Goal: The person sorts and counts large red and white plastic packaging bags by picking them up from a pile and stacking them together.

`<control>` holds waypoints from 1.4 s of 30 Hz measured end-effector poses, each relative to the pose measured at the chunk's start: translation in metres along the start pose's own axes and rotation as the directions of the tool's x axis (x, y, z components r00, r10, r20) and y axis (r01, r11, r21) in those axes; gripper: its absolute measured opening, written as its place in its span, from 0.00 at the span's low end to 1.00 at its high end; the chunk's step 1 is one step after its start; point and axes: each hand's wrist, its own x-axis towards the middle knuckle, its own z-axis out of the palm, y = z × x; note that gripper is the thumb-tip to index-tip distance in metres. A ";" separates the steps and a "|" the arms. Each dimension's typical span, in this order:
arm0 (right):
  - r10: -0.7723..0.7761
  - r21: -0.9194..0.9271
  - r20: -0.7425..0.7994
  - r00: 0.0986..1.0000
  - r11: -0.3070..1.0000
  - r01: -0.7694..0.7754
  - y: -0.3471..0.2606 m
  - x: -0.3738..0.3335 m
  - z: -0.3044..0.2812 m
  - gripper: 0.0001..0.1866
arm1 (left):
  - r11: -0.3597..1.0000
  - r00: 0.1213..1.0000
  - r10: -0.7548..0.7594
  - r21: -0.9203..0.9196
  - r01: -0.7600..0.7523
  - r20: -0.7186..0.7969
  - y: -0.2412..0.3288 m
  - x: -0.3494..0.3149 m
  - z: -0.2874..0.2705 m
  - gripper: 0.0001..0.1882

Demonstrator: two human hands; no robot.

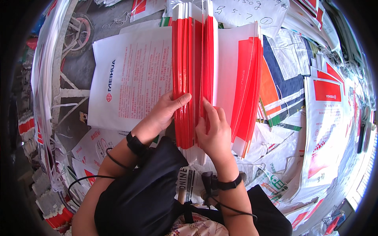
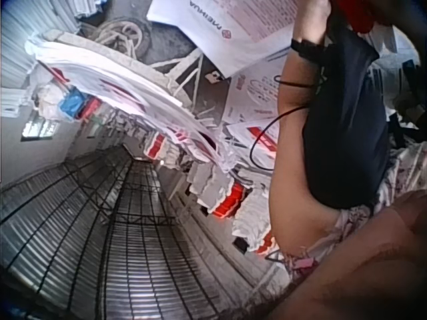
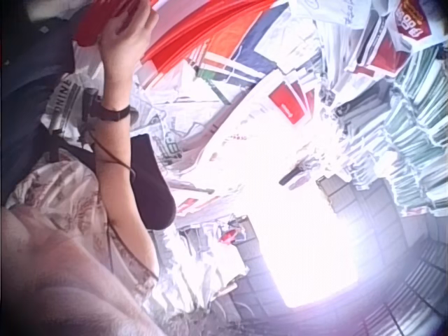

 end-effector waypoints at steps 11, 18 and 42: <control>-0.017 -0.092 0.080 0.997 0.995 0.025 -0.010 0.003 -0.004 0.23 | 1.000 1.000 0.020 -0.001 -0.021 -0.006 0.001 0.000 0.004 0.20; 0.031 0.054 -0.004 0.999 0.998 -0.031 0.001 0.000 -0.002 0.27 | 0.999 1.000 0.003 -0.054 -0.003 -0.016 0.004 -0.001 0.005 0.20; -0.039 -0.100 0.052 0.998 0.994 0.044 -0.011 0.002 -0.004 0.22 | 0.998 1.000 0.003 -0.069 -0.002 0.012 -0.001 0.000 0.003 0.20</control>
